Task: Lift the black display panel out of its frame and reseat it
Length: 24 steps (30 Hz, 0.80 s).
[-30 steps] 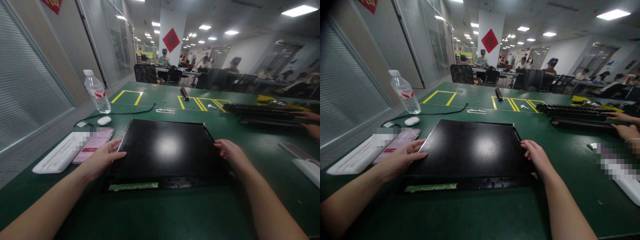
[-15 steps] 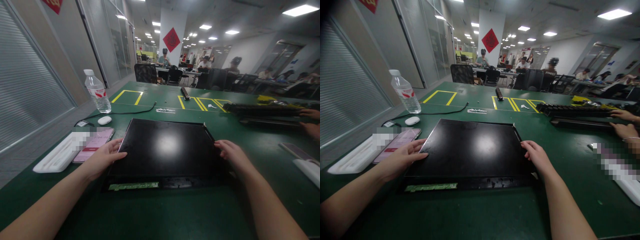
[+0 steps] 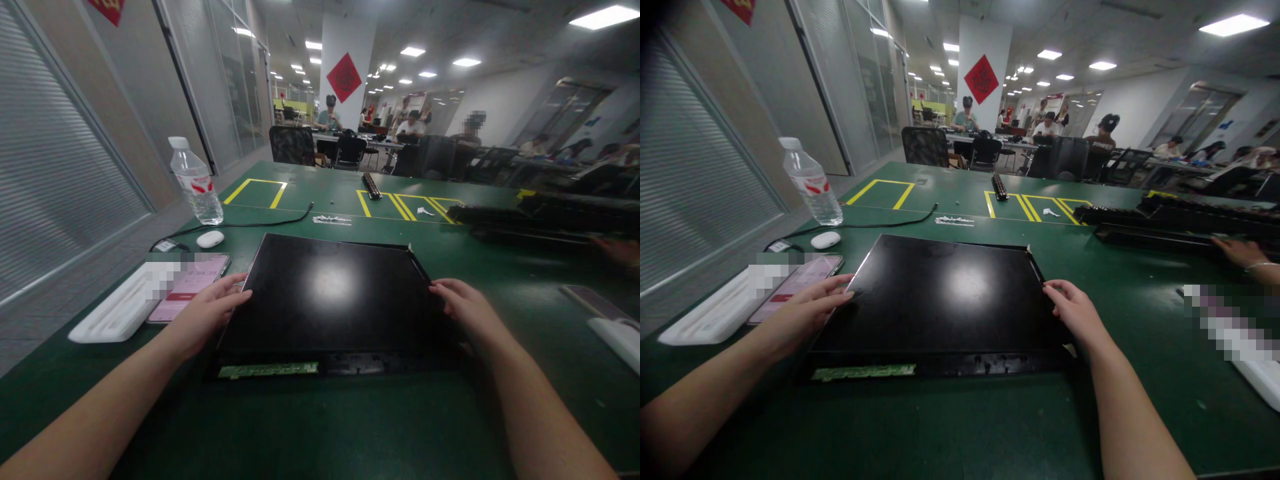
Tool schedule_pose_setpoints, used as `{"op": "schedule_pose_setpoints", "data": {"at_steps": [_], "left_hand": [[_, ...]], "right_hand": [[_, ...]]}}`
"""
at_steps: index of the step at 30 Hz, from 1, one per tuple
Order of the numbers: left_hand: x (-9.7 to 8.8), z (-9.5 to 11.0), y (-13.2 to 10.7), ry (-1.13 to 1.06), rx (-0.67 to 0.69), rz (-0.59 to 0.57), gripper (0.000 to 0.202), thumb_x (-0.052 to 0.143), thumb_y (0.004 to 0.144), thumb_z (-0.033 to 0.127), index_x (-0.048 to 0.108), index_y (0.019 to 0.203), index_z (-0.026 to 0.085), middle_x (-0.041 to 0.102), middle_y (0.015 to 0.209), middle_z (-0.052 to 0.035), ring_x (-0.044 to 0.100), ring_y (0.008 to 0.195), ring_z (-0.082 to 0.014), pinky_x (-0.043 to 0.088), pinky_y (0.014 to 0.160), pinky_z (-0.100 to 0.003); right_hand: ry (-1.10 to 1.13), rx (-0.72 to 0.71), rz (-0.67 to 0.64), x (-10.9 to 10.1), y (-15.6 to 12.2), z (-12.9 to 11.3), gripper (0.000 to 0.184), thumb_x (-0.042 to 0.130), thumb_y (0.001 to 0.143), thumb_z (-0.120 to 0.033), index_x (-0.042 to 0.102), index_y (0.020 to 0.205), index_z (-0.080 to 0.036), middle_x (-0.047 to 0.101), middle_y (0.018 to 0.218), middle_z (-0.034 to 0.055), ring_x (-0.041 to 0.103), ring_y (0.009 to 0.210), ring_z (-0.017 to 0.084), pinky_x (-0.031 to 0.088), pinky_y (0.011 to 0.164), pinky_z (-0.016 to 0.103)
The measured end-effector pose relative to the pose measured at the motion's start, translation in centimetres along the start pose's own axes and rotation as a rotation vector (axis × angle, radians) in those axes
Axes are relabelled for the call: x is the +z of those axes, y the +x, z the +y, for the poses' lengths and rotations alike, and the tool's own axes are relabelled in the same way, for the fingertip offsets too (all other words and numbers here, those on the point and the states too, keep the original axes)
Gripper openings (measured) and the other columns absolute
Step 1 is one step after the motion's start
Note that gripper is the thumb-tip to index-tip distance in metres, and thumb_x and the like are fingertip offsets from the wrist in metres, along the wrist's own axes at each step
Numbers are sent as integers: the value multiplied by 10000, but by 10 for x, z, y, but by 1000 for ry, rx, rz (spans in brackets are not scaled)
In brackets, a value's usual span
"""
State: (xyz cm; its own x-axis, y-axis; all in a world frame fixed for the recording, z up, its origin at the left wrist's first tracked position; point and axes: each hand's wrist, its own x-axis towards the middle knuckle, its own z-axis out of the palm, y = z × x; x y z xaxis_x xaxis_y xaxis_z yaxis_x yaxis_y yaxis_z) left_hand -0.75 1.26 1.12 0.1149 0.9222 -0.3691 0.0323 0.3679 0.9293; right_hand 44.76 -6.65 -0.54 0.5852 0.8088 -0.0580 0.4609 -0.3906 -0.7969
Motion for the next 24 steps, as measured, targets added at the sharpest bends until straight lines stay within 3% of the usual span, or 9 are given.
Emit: {"op": "schedule_pose_setpoints", "data": {"at_steps": [6,13,17,20,24], "left_hand": [[-9,-5,7,93,114,14,549,919,684,431,775,1198,308,837,1217,-73,761,1195,-357,629,981,-431],[-17,-9,15,383,331,124,651,904,581,572,817,1146,260,671,1514,-112,522,1469,-445,424,1216,-545],[-18,-14,20,418,360,132,613,879,576,572,817,1094,249,597,1571,-133,471,1510,-437,420,1220,-549],[-19,-18,24,447,363,131,607,875,571,582,816,1073,247,618,1537,-144,488,1498,-431,425,1216,-559],[-19,-21,27,468,370,124,595,872,559,586,819,1037,237,646,1496,-155,521,1465,-443,457,1188,-566]], "right_hand": [[-23,-13,15,-2,3,4,373,695,788,-562,765,993,-259,732,774,30,541,590,178,444,563,330],[-30,-11,26,0,7,9,402,709,776,-579,762,1005,-252,786,901,65,572,640,191,445,534,319],[-36,11,23,0,8,12,419,731,768,-595,766,1009,-254,738,778,52,551,608,192,409,511,316],[-23,34,26,0,8,12,416,752,750,-598,768,985,-256,664,650,26,523,573,190,388,504,318],[-15,23,27,0,8,10,393,781,718,-580,761,932,-251,651,635,22,518,573,187,397,519,321]]}}
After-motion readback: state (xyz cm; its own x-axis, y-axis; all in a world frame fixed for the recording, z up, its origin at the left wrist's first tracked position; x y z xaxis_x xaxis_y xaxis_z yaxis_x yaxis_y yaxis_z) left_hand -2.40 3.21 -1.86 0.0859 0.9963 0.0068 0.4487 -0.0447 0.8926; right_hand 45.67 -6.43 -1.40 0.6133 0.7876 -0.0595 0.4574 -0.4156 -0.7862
